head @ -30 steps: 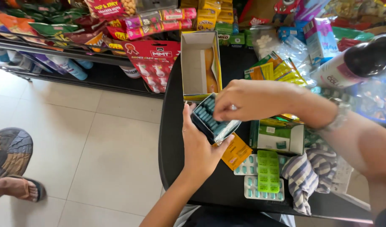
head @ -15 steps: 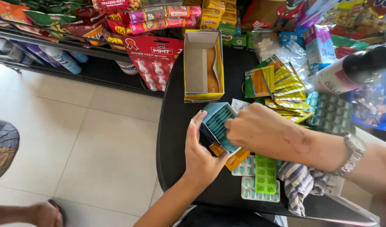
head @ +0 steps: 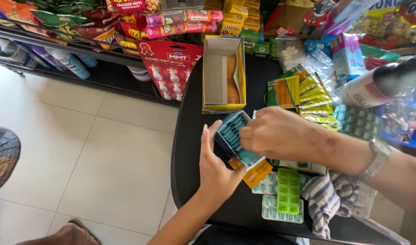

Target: The person wipes the surface of several pill blister packs with a striped cloth. They pick up the blisters from a table, wipe them, and place them into a box. The person also handles a small plastic bag and wipes the blisters inside it.

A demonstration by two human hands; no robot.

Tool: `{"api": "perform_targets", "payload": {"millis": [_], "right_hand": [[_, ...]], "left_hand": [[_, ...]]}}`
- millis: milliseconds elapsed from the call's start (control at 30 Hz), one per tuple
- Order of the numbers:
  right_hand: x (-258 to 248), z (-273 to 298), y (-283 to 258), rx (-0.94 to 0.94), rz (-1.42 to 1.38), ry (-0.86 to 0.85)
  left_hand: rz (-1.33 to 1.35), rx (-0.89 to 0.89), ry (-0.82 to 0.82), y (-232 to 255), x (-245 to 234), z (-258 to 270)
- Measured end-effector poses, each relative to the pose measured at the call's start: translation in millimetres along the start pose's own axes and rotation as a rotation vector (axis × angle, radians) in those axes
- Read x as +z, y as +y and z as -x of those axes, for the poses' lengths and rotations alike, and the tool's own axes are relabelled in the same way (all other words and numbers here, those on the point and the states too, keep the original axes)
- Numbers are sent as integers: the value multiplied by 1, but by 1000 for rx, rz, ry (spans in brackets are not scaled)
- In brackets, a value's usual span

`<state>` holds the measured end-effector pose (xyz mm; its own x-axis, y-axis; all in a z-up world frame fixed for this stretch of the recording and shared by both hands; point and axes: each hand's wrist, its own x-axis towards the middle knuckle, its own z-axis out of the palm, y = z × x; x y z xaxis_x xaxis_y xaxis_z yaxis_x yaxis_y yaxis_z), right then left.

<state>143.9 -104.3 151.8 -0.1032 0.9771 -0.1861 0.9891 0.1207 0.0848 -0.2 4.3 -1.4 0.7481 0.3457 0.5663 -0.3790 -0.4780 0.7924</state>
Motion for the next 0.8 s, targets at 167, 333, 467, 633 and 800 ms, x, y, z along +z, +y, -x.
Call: {"api": "perform_targets", "payload": {"millis": [167, 333, 467, 633, 800], "right_hand": [[-7, -4, 7, 8, -182, 63], [-4, 9, 13, 222, -337, 2], [-16, 41, 4, 220, -390, 195], [-21, 106, -29, 282, -350, 302], [4, 175, -72, 443, -420, 357]], "left_hand": [[16, -78, -10, 5, -6, -8], [20, -199, 38, 7, -5, -11], [58, -195, 30, 5, -4, -9], [39, -224, 106, -1, 1, -7], [-62, -165, 58, -12, 1, -2]]}}
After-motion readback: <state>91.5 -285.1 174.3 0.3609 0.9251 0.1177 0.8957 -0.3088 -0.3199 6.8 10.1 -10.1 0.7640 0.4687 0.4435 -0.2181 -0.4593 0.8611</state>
